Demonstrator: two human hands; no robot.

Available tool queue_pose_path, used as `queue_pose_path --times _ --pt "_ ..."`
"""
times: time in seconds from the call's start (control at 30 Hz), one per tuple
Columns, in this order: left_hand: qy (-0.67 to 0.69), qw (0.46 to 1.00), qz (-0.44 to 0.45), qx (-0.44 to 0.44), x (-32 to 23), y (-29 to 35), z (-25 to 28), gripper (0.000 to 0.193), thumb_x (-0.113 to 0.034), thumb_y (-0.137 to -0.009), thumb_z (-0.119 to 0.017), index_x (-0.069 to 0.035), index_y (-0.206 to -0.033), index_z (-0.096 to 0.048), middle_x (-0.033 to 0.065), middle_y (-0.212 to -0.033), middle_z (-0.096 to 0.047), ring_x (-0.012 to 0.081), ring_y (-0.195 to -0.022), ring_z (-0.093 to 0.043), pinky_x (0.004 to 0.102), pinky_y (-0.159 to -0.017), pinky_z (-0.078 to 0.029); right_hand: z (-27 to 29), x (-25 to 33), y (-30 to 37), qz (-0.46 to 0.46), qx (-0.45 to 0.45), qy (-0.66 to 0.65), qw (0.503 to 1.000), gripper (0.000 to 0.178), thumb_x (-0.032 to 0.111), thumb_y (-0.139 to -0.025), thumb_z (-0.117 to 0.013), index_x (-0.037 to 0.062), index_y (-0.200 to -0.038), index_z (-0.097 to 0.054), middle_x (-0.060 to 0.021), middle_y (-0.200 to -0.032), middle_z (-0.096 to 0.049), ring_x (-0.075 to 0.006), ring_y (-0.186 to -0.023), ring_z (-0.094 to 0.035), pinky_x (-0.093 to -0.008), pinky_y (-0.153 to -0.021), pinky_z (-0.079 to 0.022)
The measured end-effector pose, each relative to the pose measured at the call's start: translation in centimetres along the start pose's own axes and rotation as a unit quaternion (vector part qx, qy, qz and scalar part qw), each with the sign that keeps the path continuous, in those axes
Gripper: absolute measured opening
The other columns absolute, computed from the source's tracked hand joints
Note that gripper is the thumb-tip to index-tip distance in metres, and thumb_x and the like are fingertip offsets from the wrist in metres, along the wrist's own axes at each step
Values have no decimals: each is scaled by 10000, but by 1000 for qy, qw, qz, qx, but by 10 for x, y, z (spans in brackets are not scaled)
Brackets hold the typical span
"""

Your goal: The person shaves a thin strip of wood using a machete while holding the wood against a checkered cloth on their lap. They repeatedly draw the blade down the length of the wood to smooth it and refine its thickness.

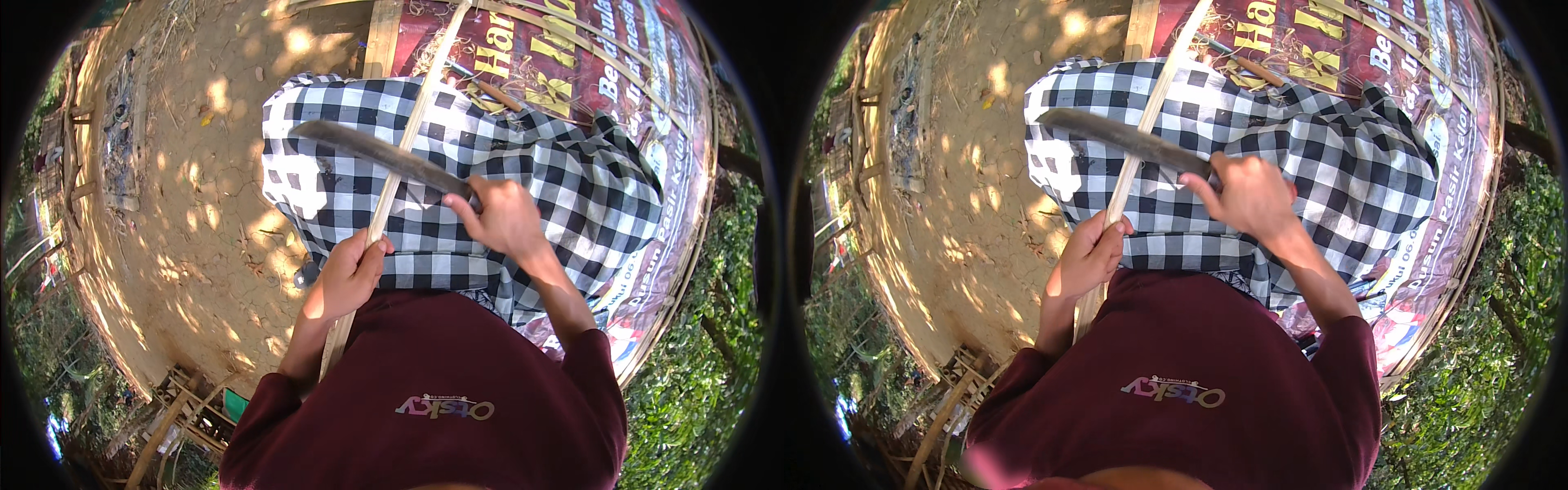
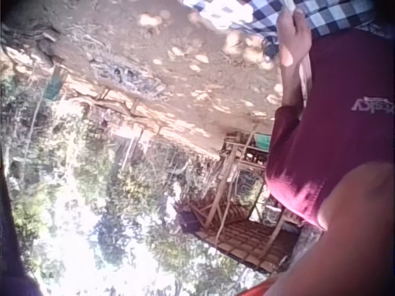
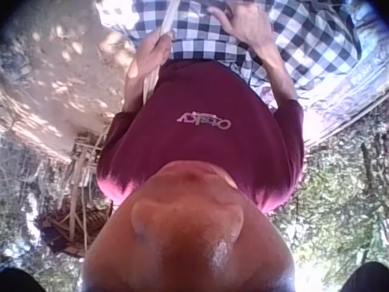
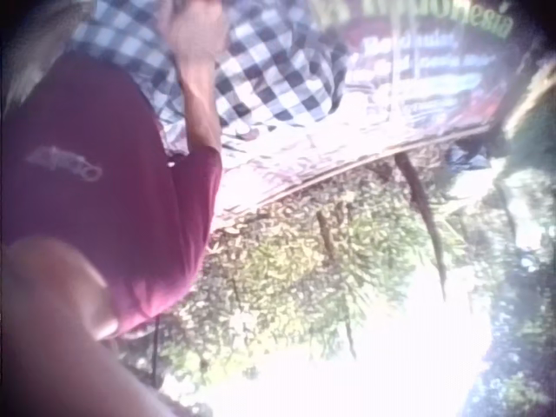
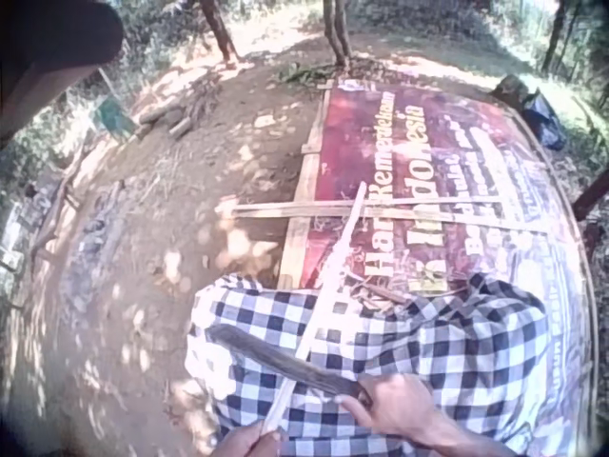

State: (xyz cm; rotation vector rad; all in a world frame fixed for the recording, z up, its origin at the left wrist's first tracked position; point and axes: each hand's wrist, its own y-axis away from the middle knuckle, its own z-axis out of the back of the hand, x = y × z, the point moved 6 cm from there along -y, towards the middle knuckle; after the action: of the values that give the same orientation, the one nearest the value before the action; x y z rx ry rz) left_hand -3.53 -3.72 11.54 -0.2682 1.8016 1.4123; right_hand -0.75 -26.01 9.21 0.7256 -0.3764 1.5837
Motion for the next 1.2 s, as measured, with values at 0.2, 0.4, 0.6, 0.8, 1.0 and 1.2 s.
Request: queue_pose_path --times 0.2,0.4,0.6,0.8,1.0,1.2 --pt "-35 999 -4 3 7 -14 0 155 -114 -1012 -417 -5 -965 -517 -57 -567 -373 18 -445 -298 204 -393 -237 -28 44 22 90 -22 -52 994 525 558 -817 -647 50 -700 -576 -73 -518 -559 -299 -455 -593 -395 -421 -451" --pt "28 999 21 -5 -7 -10 -4 175 -148 -1004 -456 -5 -981 -554 -62 -597 -405 19 -511 -373 214 -451 -308 -8 -7 -2 -23 -83 1 996 489 485 -844 -664 22 -699 -595 -119 -492 -558 -316 -455 -595 -390 -459 -478" --pt "70 997 36 -3 -14 -9 -9 164 -138 -1003 -468 -1 -995 -557 -68 -607 -385 5 -467 -324 203 -393 -262 -7 19 7 7 -13 -27 1000 540 546 -852 -623 37 -674 -600 -101 -482 -564 -301 -454 -611 -394 -459 -492" --pt "74 996 40 -15 0 -4 -4 211 -126 -992 -487 22 -1121 -567 -63 -628 -407 1 -468 -328 191 -393 -281 -9 28 0 97 -65 23 993 555 594 -829 -612 60 -680 -606 -88 -511 -589 -289 -448 -612 -366 -432 -478" --pt "64 998 20 1 3 -2 -2 259 -122 -989 -485 26 -1188 -557 -57 -633 -424 -1 -473 -352 189 -400 -302 15 -27 -42 -103 -74 44 991 520 488 -903 -587 -4 -737 -626 -171 -546 -603 -362 -550 -643 -430 -523 -519" --pt "29 999 32 -14 -1 -6 -4 265 -128 -986 -488 16 -1198 -556 -63 -633 -433 3 -476 -361 194 -409 -309 -9 27 -14 70 48 58 995 468 520 -818 -666 56 -771 -629 -112 -531 -593 -308 -502 -633 -440 -487 -498"
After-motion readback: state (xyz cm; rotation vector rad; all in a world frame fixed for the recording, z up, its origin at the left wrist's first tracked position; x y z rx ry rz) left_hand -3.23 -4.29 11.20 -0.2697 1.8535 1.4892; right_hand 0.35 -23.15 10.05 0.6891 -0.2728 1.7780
